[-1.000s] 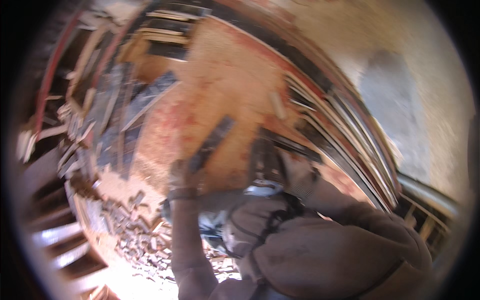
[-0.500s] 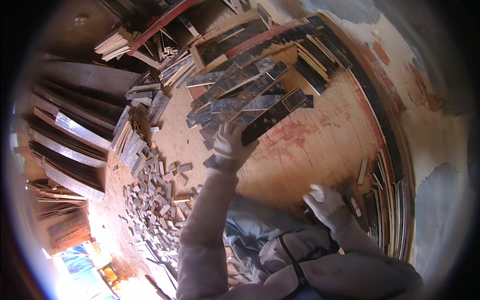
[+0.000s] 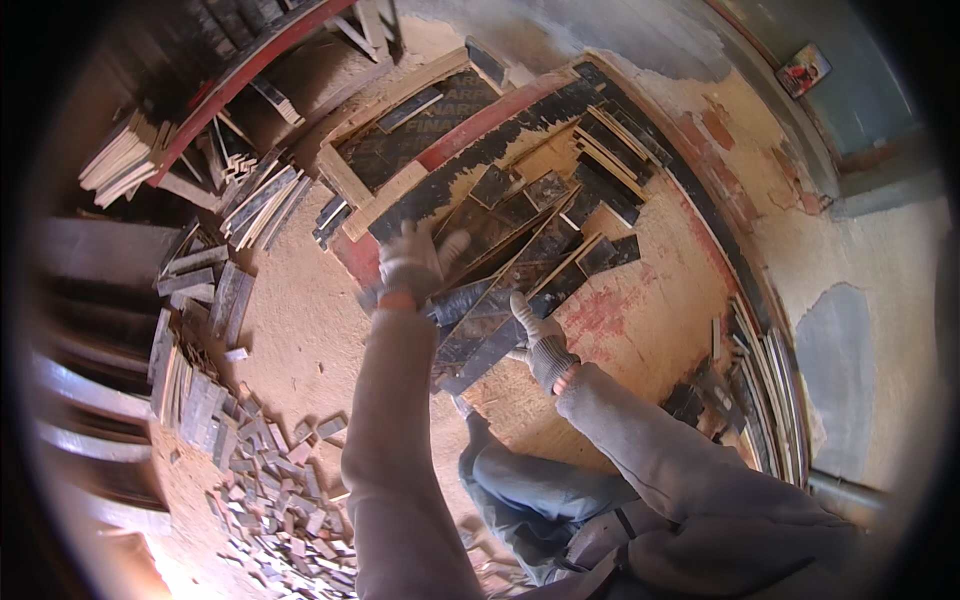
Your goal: The person uses a handheld power tool to cut small wooden pieces on a workbench, then moves to the floor to assemble them with a nail gun. The person places cut pieces into a cardboard box and continues nailing them together on the floor.
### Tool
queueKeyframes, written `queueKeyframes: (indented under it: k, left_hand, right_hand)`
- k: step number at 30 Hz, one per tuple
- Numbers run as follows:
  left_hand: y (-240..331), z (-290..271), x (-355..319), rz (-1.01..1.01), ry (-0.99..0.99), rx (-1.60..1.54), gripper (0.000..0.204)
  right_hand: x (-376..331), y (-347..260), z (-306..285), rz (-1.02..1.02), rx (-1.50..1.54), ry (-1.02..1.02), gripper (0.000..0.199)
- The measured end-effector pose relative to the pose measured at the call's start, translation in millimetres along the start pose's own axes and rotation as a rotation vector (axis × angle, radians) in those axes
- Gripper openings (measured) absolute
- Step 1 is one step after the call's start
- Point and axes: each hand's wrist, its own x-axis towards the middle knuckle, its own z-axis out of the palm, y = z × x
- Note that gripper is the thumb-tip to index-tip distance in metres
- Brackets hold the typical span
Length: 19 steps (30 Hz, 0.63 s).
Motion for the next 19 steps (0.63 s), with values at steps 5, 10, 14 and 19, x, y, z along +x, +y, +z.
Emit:
queueKeyframes:
  k: [5, 10, 14, 19]
  left_hand:
    - [5, -13, -9, -0.028, -0.230, -0.191, 0.113]
    - [21, 9, 3, 0.002, -0.128, -0.167, 0.107]
    - [18, 43, 6, 0.167, -0.450, -0.977, 0.077]
    - [29, 127, -116, 0.121, -0.460, -1.228, 0.074]
  right_hand:
    - [-9, -14, 1, 0.095, 0.071, 0.121, 0.120]
    - [-16, -19, -36, -0.223, -0.009, -0.177, 0.103]
    - [-26, -35, -66, -0.180, -0.271, 0.003, 0.098]
    - [-89, 2, -158, -0.222, -0.287, -0.110, 0.090]
